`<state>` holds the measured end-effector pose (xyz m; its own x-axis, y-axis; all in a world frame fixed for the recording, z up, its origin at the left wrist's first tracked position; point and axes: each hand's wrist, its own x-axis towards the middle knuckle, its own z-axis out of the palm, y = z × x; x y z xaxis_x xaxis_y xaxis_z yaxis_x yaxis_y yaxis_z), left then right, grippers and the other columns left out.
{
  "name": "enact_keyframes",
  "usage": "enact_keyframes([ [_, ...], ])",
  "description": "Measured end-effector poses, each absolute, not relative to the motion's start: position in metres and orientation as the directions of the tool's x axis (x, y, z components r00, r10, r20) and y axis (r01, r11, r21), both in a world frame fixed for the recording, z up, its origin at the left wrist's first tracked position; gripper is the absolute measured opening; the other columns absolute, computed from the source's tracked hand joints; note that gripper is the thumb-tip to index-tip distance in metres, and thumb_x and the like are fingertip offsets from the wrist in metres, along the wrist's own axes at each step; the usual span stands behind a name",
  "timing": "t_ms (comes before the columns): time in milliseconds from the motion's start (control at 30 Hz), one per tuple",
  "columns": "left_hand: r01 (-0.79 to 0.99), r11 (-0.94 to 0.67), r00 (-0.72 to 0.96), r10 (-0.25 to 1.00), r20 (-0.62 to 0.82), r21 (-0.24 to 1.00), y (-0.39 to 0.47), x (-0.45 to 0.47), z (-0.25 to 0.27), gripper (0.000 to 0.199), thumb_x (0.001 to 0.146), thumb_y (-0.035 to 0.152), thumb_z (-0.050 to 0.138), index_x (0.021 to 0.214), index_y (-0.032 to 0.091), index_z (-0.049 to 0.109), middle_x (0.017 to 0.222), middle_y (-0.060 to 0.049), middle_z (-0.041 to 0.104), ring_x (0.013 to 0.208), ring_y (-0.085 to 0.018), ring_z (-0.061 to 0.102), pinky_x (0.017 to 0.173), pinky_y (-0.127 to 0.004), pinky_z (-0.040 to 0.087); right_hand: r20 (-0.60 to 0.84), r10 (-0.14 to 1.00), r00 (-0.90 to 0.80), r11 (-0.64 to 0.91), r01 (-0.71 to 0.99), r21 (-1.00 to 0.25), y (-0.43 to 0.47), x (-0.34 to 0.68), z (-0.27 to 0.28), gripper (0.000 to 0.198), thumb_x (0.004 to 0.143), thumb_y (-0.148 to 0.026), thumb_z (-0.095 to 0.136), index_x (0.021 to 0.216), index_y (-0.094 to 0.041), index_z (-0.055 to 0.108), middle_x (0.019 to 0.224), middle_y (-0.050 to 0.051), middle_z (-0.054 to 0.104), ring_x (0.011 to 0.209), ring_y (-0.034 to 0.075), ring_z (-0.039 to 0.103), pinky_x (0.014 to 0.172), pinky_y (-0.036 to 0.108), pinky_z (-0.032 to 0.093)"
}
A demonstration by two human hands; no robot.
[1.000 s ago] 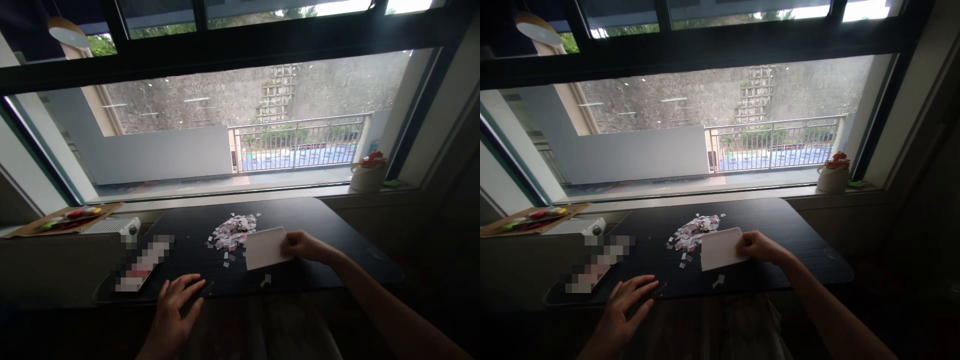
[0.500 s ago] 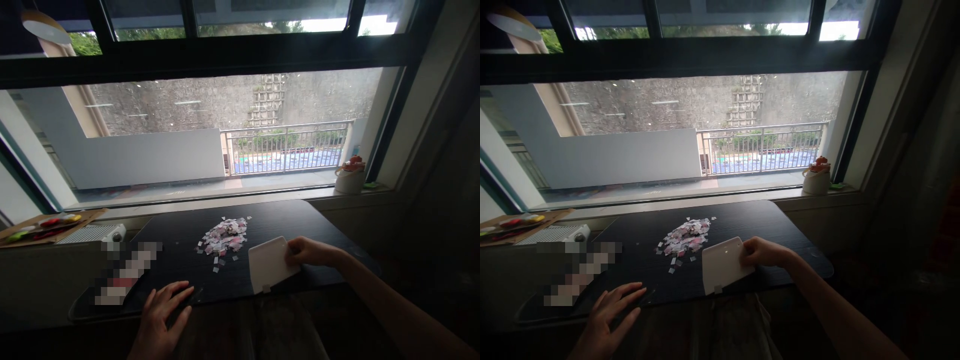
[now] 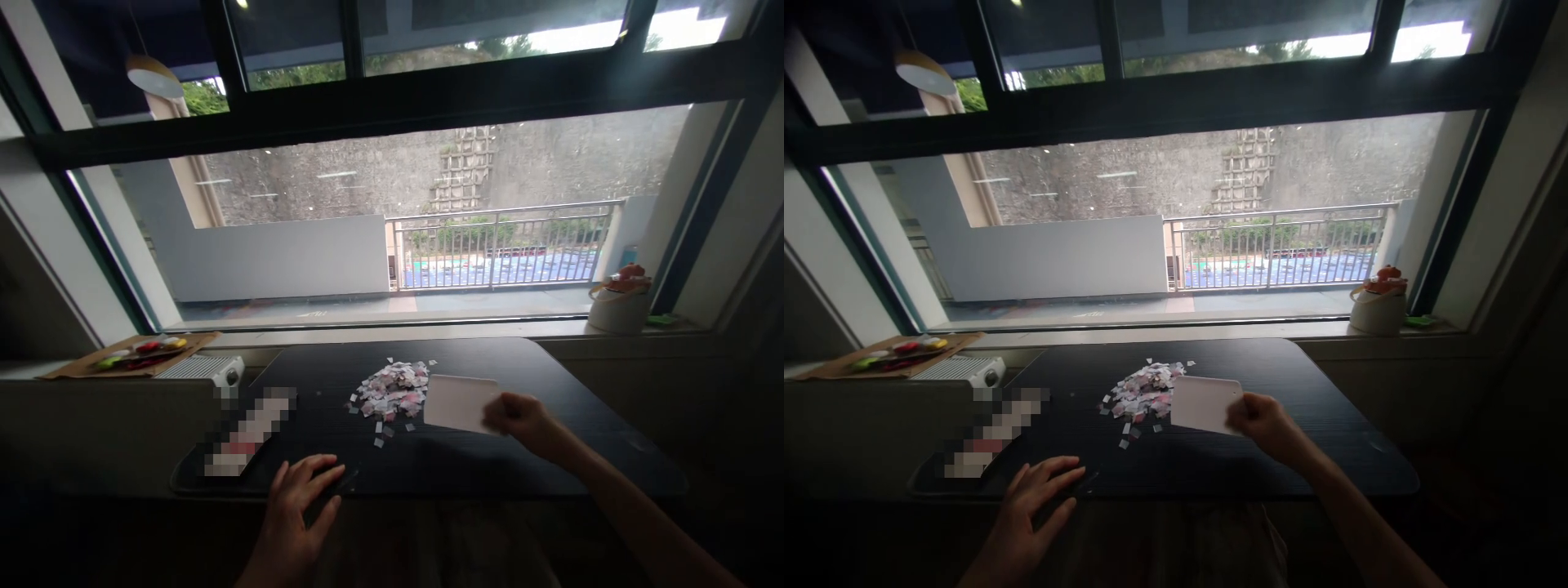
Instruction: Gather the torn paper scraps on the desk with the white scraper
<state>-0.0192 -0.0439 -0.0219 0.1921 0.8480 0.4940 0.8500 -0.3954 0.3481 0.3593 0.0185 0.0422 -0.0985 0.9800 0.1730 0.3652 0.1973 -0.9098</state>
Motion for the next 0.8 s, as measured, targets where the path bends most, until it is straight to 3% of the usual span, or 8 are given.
enact_keyframes([
  [167,0.853,-0.379,0.199,0.872,0.448,0.359,-0.049,-0.015,-0.016,0.030,0.080,0.031,0.052,0.107,0.033,0.063,0.116,-0.005,0.062,0.111,-0.025,0.055,0.102,-0.061,0.026,0.204,0.974,-0.101,0.227,0.476,-0.850,0.018,0.329,0.031,0.017,0.068,-0.033,0.064,0.072,-0.016,0.064,0.069,0.003,0.067,0.066,0.018,0.061,0.063,0.030,0.048],
  [300,0.846,-0.379,0.208,0.883,0.422,0.376,-0.052,-0.012,-0.011,0.030,0.082,0.029,0.051,0.109,0.034,0.061,0.118,-0.005,0.061,0.114,-0.025,0.053,0.103,-0.062,0.024,0.152,0.966,-0.208,0.232,0.450,-0.862,0.010,0.318,0.034,0.016,0.070,-0.032,0.062,0.074,-0.016,0.064,0.073,0.004,0.069,0.070,0.020,0.063,0.065,0.029,0.049],
  [533,0.849,-0.355,0.174,0.886,0.429,0.390,-0.053,-0.008,-0.008,0.030,0.080,0.029,0.053,0.107,0.034,0.063,0.117,-0.004,0.062,0.113,-0.025,0.054,0.103,-0.062,0.026,0.186,0.970,-0.159,0.244,0.556,-0.795,0.016,0.306,0.040,0.017,0.071,-0.033,0.059,0.074,-0.016,0.064,0.070,0.004,0.068,0.067,0.020,0.062,0.063,0.031,0.047],
  [800,0.841,-0.358,0.176,0.890,0.421,0.405,-0.054,-0.006,-0.004,0.031,0.077,0.027,0.053,0.105,0.031,0.064,0.115,-0.006,0.062,0.111,-0.027,0.055,0.101,-0.065,0.025,0.175,0.966,-0.192,0.248,0.480,-0.841,0.004,0.318,0.043,0.017,0.070,-0.032,0.060,0.075,-0.017,0.065,0.069,0.003,0.069,0.066,0.020,0.063,0.061,0.029,0.048],
])
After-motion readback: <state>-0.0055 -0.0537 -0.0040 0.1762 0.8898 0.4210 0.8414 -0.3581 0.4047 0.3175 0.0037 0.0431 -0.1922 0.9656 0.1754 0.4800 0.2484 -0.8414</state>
